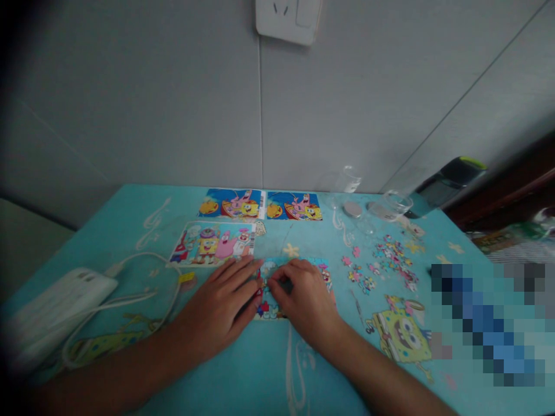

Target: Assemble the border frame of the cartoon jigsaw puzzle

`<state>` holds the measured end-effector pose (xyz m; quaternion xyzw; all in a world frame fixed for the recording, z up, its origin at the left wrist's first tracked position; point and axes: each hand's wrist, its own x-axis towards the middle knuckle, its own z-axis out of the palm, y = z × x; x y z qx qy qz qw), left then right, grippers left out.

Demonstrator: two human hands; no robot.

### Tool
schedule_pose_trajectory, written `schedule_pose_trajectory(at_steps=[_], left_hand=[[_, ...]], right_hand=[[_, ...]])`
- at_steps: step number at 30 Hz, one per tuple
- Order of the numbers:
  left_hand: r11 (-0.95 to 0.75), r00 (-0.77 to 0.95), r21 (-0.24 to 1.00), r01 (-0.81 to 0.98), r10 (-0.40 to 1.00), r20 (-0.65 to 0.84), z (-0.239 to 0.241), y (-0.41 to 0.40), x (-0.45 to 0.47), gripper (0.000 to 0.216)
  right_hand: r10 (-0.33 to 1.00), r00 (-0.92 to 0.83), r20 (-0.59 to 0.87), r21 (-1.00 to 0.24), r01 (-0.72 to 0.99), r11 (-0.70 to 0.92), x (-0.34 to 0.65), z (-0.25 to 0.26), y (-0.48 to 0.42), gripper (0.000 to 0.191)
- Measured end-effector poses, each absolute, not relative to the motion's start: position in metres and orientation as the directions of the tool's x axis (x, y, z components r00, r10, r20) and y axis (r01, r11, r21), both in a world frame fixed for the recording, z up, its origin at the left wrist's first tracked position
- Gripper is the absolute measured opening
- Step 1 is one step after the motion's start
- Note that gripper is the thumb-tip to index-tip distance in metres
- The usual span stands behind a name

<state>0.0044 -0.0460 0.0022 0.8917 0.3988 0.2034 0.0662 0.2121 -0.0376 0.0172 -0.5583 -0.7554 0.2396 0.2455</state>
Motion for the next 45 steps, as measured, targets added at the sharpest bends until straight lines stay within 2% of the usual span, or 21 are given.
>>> schedule_pose_trajectory(at_steps=[12, 23, 30, 33, 41, 45], left_hand=[[-0.684, 0.605, 0.264, 0.680, 0.727, 0.325, -0.001, -0.045, 0.003, 0.023], [-0.697, 0.606, 0.245, 0.674, 0.711, 0.357, -0.007, -0.045, 0.001, 0.023], [-0.717, 0.625, 0.228, 0.658, 0.690, 0.366, -0.005, -0.045, 0.002, 0.023], [-0.718, 0.629, 0.225, 0.659, 0.690, 0.359, -0.003, -0.046, 0.003, 0.023], [-0.724, 0.637, 0.207, 0.658, 0.682, 0.360, -0.005, -0.044, 0.000, 0.024], [-0.744, 0.649, 0.169, 0.646, 0.653, 0.390, -0.008, -0.042, -0.002, 0.026]], right_hand=[[0.955, -0.281, 0.088, -0.724, 0.640, 0.256, 0.223, 0.032, -0.038, 0.012], [0.998, -0.058, 0.008, -0.687, 0.725, 0.048, 0.331, 0.063, -0.026, 0.027], [0.958, -0.265, -0.109, -0.788, 0.611, 0.080, 0.290, 0.057, -0.046, 0.018], [0.937, -0.317, -0.144, -0.793, 0.603, 0.083, 0.274, 0.051, -0.053, 0.014], [0.936, -0.323, -0.139, -0.759, 0.642, 0.109, 0.271, 0.050, -0.052, 0.014], [0.959, -0.278, -0.058, -0.729, 0.668, 0.149, 0.274, 0.062, -0.055, 0.013]])
